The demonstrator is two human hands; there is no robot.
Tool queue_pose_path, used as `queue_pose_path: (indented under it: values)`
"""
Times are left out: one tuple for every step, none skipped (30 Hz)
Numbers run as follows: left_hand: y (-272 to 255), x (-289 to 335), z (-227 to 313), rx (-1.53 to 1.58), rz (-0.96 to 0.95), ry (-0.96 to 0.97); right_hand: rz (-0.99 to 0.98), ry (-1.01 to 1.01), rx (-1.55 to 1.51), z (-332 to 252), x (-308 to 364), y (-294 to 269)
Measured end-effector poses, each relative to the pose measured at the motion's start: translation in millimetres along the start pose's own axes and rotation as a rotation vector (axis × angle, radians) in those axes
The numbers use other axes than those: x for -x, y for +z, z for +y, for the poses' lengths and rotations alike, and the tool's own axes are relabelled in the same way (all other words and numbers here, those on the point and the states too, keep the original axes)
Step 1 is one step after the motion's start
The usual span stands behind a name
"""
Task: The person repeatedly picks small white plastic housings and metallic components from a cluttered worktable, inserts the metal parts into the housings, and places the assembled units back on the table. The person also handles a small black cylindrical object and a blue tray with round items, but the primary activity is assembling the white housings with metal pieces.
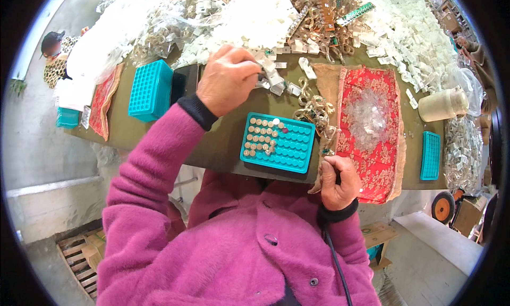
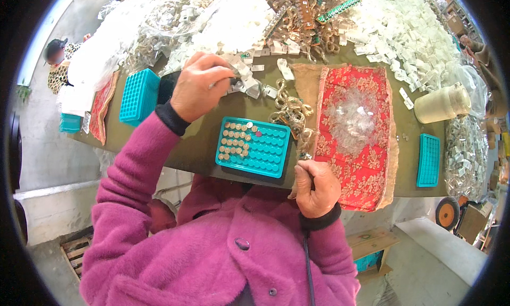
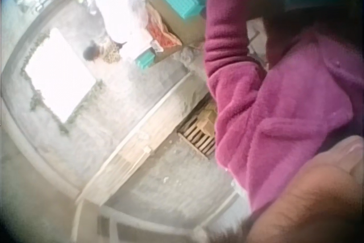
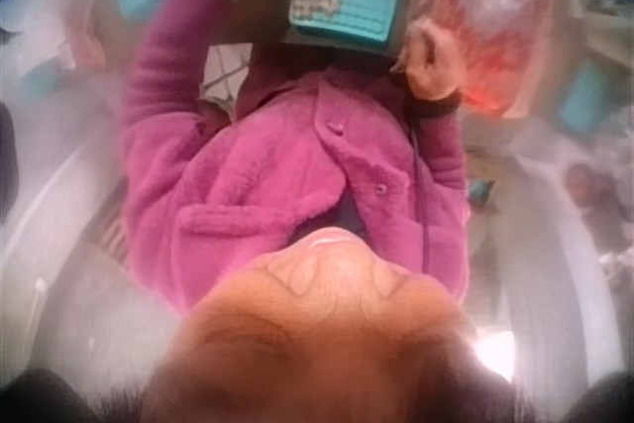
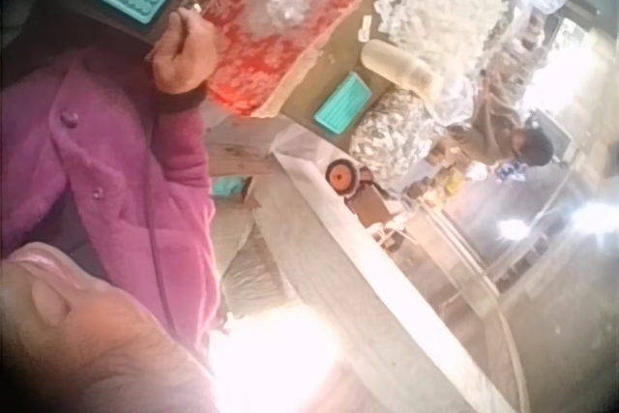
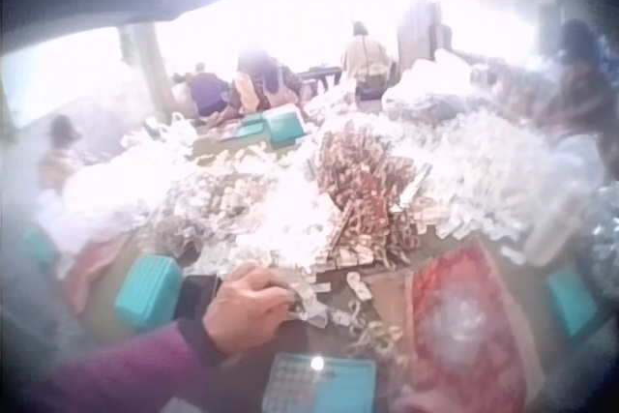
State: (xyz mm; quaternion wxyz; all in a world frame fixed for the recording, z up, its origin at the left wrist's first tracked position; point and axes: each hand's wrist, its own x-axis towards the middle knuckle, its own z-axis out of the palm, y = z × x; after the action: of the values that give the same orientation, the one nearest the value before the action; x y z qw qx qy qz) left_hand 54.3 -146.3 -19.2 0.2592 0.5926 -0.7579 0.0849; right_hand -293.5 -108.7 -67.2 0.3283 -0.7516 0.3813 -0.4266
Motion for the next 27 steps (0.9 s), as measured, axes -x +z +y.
queue_pose_path:
  values:
    - [-6, 9, 0, 0.093, 0.042, -0.082, -0.013, 0.025, -0.064, 0, 0, 0]
    - [-11, 16, 2, 0.184, 0.086, -0.164, -0.016, 0.028, -0.040, 0, 0, 0]
    - [-16, 24, 5, 0.255, 0.046, -0.305, -0.017, 0.008, -0.028, 0, 0, 1]
    - [-17, 30, 8, 0.299, 0.062, -0.359, -0.022, 0.007, -0.014, 0, -1, 1]
    - [-16, 34, 12, 0.350, 0.100, -0.390, -0.016, -0.017, 0.001, 1, -2, 2]
    - [-14, 36, 16, 0.399, 0.113, -0.471, -0.023, -0.029, -0.006, 1, -3, 3]
    - [-11, 37, 20, 0.354, 0.113, -0.340, -0.023, -0.031, -0.003, 0, -3, 3]
    - [-7, 36, 23, 0.155, 0.139, -0.124, -0.014, -0.043, 0.001, 0, -4, 3]
    - [-2, 33, 26, 0.018, 0.089, -0.059, -0.027, -0.052, 0.015, 0, -4, 3]
    - [1, 31, 28, -0.125, 0.051, 0.022, -0.040, -0.040, 0.026, 0, -3, 3]
    - [2, 27, 26, -0.222, 0.025, 0.023, -0.041, -0.045, 0.035, 0, -2, 3]
    - [1, 24, 23, -0.159, 0.063, -0.036, -0.041, -0.031, 0.048, 1, -1, 3]
    - [-2, 21, 19, -0.100, 0.091, -0.082, -0.033, -0.059, 0.040, 1, 0, 3]
    - [-6, 18, 14, -0.053, 0.064, -0.171, -0.025, -0.065, 0.037, 2, 0, 3]
    - [-10, 16, 10, 0.141, 0.190, -0.247, -0.016, -0.066, 0.032, 3, 1, 3]
    - [-18, 21, 9, 0.541, 0.124, -0.646, -0.010, -0.029, 0.013, 3, 3, 4]
    - [-24, 19, 4, 0.714, 0.233, -0.637, -0.009, 0.007, -0.007, 3, 3, 4]
    - [-29, 21, 2, 0.899, 0.376, -0.541, -0.001, 0.029, -0.039, 1, 4, 5]
    - [-35, 26, 2, 0.965, 0.369, -0.564, 0.012, 0.017, -0.031, -2, 3, 6]
    - [-39, 31, 4, 1.052, 0.384, -0.730, 0.012, 0.065, -0.107, -6, 3, 6]
    - [-42, 40, 9, 1.169, 0.423, -0.824, 0.022, 0.110, -0.184, -14, 5, 6]
    - [-45, 49, 15, 1.299, 0.456, -0.907, 0.041, 0.133, -0.277, -24, 7, 5]
    - [-48, 59, 20, 1.308, 0.494, -0.962, 0.031, 0.113, -0.245, -34, 7, 3]
    - [-50, 70, 26, 1.325, 0.511, -1.020, -0.030, 0.182, -0.298, -46, 9, 2]
    - [-49, 82, 36, 1.320, 0.462, -1.007, -0.086, 0.237, -0.352, -57, 10, 1]
    - [-47, 96, 46, 1.293, 0.430, -1.041, -0.143, 0.295, -0.406, -67, 11, 3]
    - [-44, 107, 56, 1.309, 0.480, -1.026, -0.263, 0.340, -0.463, -75, 10, 7]
